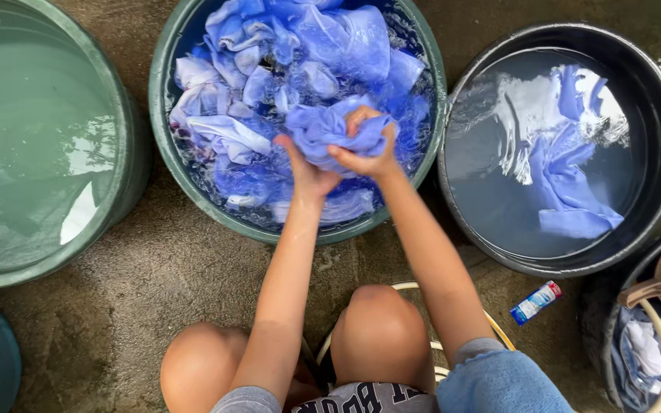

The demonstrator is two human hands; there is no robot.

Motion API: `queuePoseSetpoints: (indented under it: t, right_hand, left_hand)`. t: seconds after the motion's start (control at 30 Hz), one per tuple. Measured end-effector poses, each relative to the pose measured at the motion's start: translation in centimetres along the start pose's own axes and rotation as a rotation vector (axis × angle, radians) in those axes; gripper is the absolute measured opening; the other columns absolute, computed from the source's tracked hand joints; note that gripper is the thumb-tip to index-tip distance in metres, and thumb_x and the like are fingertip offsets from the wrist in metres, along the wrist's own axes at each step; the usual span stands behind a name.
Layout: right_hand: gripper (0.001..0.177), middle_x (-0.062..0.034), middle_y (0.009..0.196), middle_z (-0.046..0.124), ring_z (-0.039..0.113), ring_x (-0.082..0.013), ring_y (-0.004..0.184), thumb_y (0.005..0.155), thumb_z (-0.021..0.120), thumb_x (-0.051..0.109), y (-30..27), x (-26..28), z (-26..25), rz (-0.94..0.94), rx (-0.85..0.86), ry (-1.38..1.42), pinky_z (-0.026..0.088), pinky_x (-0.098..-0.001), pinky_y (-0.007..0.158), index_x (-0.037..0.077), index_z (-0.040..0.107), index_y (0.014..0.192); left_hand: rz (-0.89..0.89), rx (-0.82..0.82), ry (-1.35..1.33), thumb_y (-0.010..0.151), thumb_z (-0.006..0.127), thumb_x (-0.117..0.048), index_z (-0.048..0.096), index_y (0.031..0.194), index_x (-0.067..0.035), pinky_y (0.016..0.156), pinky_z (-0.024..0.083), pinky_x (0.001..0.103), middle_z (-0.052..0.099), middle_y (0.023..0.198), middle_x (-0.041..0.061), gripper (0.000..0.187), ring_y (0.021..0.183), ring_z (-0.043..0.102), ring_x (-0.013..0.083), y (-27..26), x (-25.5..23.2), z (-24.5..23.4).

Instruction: The person washes clothes by hand in multiple basins, scrubbing items in soapy water and then rinsing them in clear water.

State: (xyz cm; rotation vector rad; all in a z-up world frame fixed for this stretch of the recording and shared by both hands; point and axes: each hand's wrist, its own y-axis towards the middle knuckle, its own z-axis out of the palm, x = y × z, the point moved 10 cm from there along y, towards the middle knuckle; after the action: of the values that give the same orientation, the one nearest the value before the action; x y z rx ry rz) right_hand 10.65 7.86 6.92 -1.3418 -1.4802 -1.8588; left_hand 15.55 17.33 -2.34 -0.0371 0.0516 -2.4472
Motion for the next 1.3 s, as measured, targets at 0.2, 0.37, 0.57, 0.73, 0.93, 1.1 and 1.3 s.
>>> queuePoseSetpoints:
  t: [0.2, 0.37, 0.57, 0.73, 0.93, 1.1, 1.3]
  right_hand:
    - [0.039, -0.0128, 0.117, 0.07, 0.068, -0.0285, 0.11, 0.096, 0.062, 0.035, -2.6, -9.3, -0.3, 0.615, -0.78, 1.132, 0.054, -0.0437, 0.099, 0.004, 0.065, 0.119]
    - [0.051, -0.0141, 0.112, 0.072, 0.07, -0.0282, 0.105, 0.093, 0.058, 0.05, 0.0, -10.5, 0.8, 0.756, -0.515, 1.235, 0.057, -0.045, 0.096, 0.005, 0.066, 0.116]
    - [0.035, -0.012, 0.106, 0.072, 0.073, -0.0234, 0.093, 0.099, 0.065, 0.032, 0.3, -15.0, -2.2, 1.088, -0.022, 0.873, 0.061, -0.0391, 0.086, 0.005, 0.066, 0.12]
    - [0.031, -0.0095, 0.094, 0.075, 0.073, -0.0196, 0.081, 0.08, 0.073, 0.028, 2.4, -11.2, -0.1, 1.016, 0.526, 0.087, 0.06, -0.0376, 0.073, 0.012, 0.068, 0.105]
    - [0.031, -0.0143, 0.075, 0.073, 0.069, -0.0316, 0.071, 0.065, 0.078, 0.027, 2.0, -6.8, 4.5, 0.713, 0.809, -0.563, 0.056, -0.0431, 0.071, 0.004, 0.073, 0.085]
    - [0.032, -0.0191, 0.085, 0.074, 0.07, -0.0368, 0.079, 0.063, 0.076, 0.024, 0.9, -8.7, 5.9, 0.588, 0.721, -0.734, 0.057, -0.0446, 0.075, 0.01, 0.078, 0.092]
    - [0.026, -0.0099, 0.097, 0.076, 0.075, -0.0238, 0.084, 0.08, 0.082, 0.019, -1.2, 0.5, -13.3, 0.328, -0.08, -0.599, 0.06, -0.0352, 0.077, 0.008, 0.076, 0.103]
  left_hand:
    - [0.29, -0.003, 0.624, 0.074, 0.085, -0.016, 0.043, 0.15, -0.015, 0.116, 0.045, 0.049, 0.055, 0.14, 0.016, 0.086, 0.13, 0.057, 0.0311, 2.7, -4.1, 5.1]
    - [0.195, 0.629, 1.251, 0.078, 0.084, -0.008, 0.054, 0.13, -0.013, 0.125, 0.042, 0.047, 0.068, 0.137, 0.015, 0.06, 0.14, 0.059, 0.0303, 3.5, -1.8, 18.2]
    - [0.209, 1.228, 1.783, 0.066, 0.083, -0.014, 0.067, 0.114, -0.017, 0.12, 0.041, 0.049, 0.065, 0.131, 0.009, 0.051, 0.138, 0.054, 0.0366, -0.1, 2.3, 24.6]
    - [0.475, 1.563, 2.057, 0.069, 0.072, -0.019, 0.071, 0.101, -0.017, 0.112, 0.039, 0.05, 0.069, 0.107, 0.001, 0.032, 0.123, 0.056, 0.0331, -4.3, 5.7, 23.8]
    - [0.345, 1.739, 2.393, 0.084, 0.06, -0.02, 0.067, 0.086, -0.01, 0.108, 0.047, 0.043, 0.066, 0.093, 0.006, 0.012, 0.108, 0.061, 0.028, -6.6, 9.5, 11.2]
    - [0.002, 1.569, 2.655, 0.09, 0.061, -0.026, 0.069, 0.084, -0.009, 0.092, 0.048, 0.044, 0.068, 0.095, 0.012, 0.02, 0.099, 0.062, 0.0295, -4.4, 11.4, 1.1]
    - [0.697, 2.325, 1.893, 0.091, 0.066, -0.022, 0.065, 0.102, -0.015, 0.117, 0.043, 0.043, 0.066, 0.122, 0.009, 0.014, 0.128, 0.056, 0.0287, -5.8, 14.5, 10.0]
